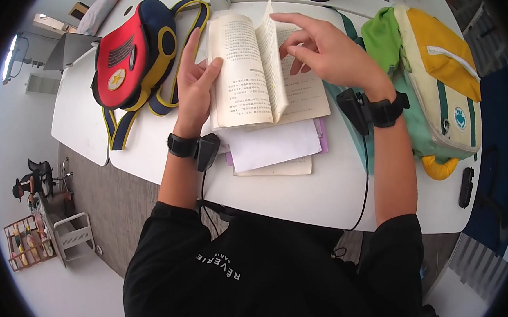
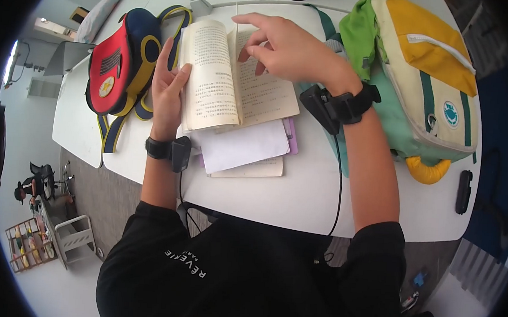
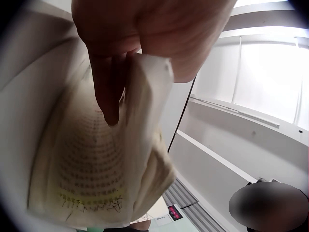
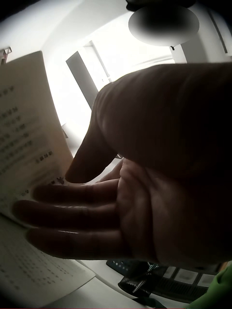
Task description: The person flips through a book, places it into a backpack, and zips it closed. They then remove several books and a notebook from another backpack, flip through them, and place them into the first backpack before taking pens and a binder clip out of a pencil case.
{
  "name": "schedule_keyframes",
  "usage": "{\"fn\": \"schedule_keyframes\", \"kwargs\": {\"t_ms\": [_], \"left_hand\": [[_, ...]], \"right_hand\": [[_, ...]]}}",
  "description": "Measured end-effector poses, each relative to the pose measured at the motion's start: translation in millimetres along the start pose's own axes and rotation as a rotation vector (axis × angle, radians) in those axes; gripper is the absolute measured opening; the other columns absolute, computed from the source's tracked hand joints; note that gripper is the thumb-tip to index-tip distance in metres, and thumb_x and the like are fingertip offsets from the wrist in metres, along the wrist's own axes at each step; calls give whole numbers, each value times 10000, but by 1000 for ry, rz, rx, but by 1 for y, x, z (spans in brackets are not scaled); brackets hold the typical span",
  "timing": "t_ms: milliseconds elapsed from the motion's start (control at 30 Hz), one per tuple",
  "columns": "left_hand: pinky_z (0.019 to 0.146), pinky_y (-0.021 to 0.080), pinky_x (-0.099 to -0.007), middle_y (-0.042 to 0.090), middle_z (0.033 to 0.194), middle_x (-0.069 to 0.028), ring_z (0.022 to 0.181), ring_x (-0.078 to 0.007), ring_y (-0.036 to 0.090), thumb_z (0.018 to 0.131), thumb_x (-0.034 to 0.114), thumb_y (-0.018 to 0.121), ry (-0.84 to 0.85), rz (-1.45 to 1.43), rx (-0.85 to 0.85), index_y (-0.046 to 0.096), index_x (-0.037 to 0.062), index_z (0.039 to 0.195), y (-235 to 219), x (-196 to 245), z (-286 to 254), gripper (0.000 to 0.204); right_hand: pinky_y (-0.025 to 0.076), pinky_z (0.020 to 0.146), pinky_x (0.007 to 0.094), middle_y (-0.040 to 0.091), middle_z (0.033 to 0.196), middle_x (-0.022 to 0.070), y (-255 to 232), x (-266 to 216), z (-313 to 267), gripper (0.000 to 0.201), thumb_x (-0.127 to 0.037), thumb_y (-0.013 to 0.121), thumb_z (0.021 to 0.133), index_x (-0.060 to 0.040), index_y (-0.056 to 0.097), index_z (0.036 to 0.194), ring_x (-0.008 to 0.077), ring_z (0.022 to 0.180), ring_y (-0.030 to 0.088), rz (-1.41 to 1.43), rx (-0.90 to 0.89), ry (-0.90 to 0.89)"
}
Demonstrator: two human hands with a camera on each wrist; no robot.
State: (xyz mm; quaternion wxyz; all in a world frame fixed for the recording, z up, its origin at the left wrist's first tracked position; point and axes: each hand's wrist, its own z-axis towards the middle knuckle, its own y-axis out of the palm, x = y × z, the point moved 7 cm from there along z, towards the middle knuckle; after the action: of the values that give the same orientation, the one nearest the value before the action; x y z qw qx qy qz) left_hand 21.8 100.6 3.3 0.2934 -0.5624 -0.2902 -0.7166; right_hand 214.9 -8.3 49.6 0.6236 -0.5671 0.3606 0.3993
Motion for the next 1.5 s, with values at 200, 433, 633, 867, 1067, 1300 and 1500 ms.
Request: {"fn": "schedule_keyframes", "kwargs": {"t_ms": [200,433,633,867,1067,1300,1500], "left_hand": [[825,525,-241,709,1075,-110,902,-120,663,984,63,562,-42,-51,10,670,-46,1167,-7,-6,1,239],[782,510,-226,707,1030,-72,855,-96,650,990,111,597,-76,-173,56,667,-18,1122,-7,3,-1,198],[777,540,-253,707,1029,-88,868,-109,657,981,167,664,-70,-177,6,652,-13,1112,-10,-12,1,223],[752,560,-259,708,1028,-95,847,-115,666,960,127,688,-74,-197,-28,650,-15,1115,-5,-14,0,214],[738,560,-251,710,1009,-94,837,-114,672,949,74,679,-105,-170,18,646,-4,1086,-6,-9,0,161],[742,509,-227,694,942,-48,812,-95,645,944,104,649,-141,-214,75,648,27,1003,-14,-7,2,96],[782,471,-214,671,930,-22,830,-76,619,970,150,601,-163,-204,80,632,39,979,-17,-11,3,116]], "right_hand": [[559,779,283,713,1057,98,17,-16,0,584,12,519,914,-101,447,1482,152,793,674,-16,25,-119],[565,825,315,595,1153,103,45,-23,1,515,20,552,866,-120,592,1360,211,941,630,-221,-89,-242],[581,825,341,557,1187,109,43,-25,1,510,10,569,861,-117,595,1354,225,954,628,-235,-98,-223],[581,792,343,617,1133,111,37,-23,1,536,-29,606,871,-98,544,1398,201,906,630,-165,-84,-149],[538,789,321,686,1028,109,15,-18,-2,543,-167,602,958,-104,448,1475,200,882,649,-144,32,-65],[507,773,296,709,921,90,-30,6,-6,485,-253,562,1002,-90,475,1450,158,797,634,-224,190,5],[471,669,331,643,762,87,-34,13,-9,420,-277,597,960,-17,610,1290,192,685,577,-311,152,10]]}}
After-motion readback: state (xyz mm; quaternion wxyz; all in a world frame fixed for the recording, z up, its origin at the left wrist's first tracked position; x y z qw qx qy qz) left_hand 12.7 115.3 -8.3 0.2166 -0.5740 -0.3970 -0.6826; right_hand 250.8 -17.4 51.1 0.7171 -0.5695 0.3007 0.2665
